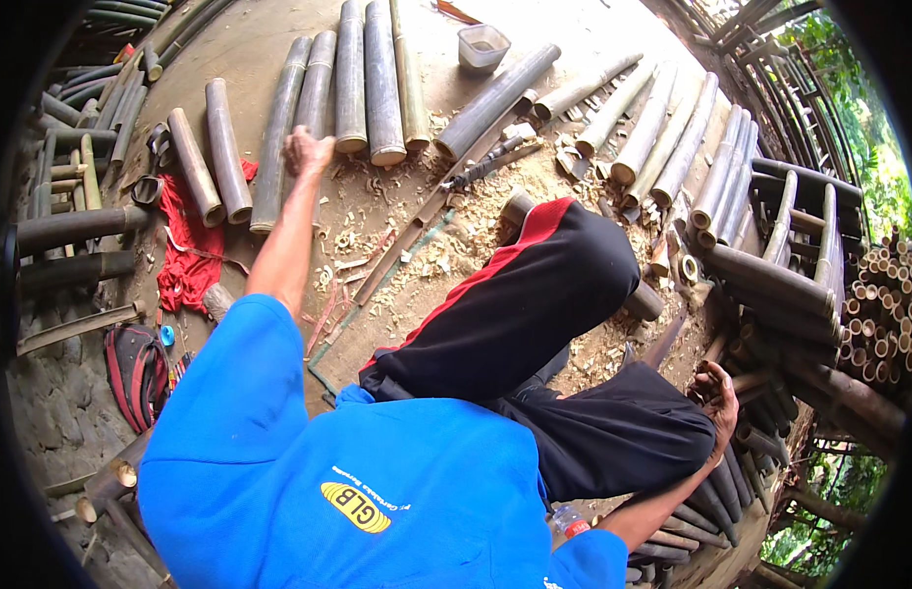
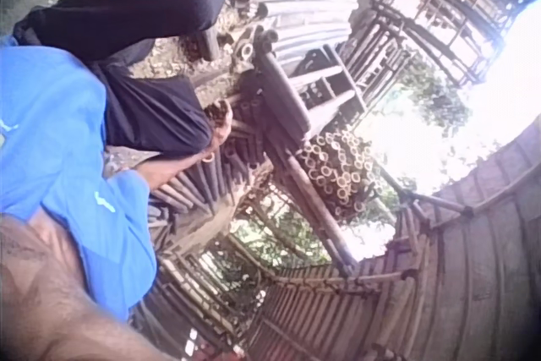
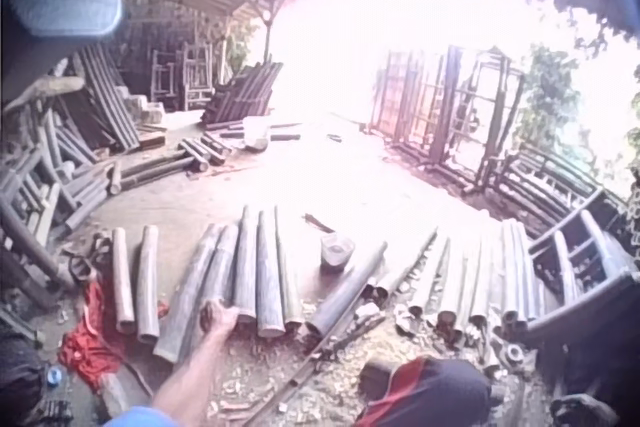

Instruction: The person saws through bamboo poles and uses a knife to carve or mark details on them while surrounded by wood shavings.

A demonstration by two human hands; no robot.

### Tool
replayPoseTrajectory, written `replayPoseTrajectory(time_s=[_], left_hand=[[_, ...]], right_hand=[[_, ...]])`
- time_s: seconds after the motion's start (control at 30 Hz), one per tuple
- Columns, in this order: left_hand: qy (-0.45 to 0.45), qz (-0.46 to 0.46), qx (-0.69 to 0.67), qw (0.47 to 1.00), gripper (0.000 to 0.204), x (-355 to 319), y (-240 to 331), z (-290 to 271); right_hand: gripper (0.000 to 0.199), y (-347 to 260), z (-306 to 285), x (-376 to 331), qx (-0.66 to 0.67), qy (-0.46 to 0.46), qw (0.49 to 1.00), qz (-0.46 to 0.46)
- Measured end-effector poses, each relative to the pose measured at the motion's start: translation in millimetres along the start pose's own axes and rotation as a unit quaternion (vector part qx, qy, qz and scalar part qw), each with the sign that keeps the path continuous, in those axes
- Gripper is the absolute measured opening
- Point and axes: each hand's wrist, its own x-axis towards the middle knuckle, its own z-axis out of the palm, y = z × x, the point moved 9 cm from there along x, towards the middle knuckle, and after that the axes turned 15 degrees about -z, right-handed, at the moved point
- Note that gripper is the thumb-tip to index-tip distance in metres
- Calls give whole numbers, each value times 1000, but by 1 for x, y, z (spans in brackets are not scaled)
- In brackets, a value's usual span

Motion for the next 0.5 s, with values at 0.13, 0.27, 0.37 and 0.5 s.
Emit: replayPoseTrajectory(time_s=[0.13, 0.27, 0.37, 0.5], left_hand=[[-72, -82, 171, 979, 111, 26, -85, 9], [-108, -55, 115, 986, 90, 44, -135, 5], [-466, -165, -352, 795, 66, -16, -128, 44], [-594, -205, -537, 563, 70, -69, -89, 33]], right_hand=[[48, 14, -2, 3, 17, 8, 1000, 15], [46, 22, 9, 7, 44, -10, 999, 21], [46, 23, -20, -1, 16, 22, 999, 25], [46, 23, -30, -7, 39, 4, 999, 12]])
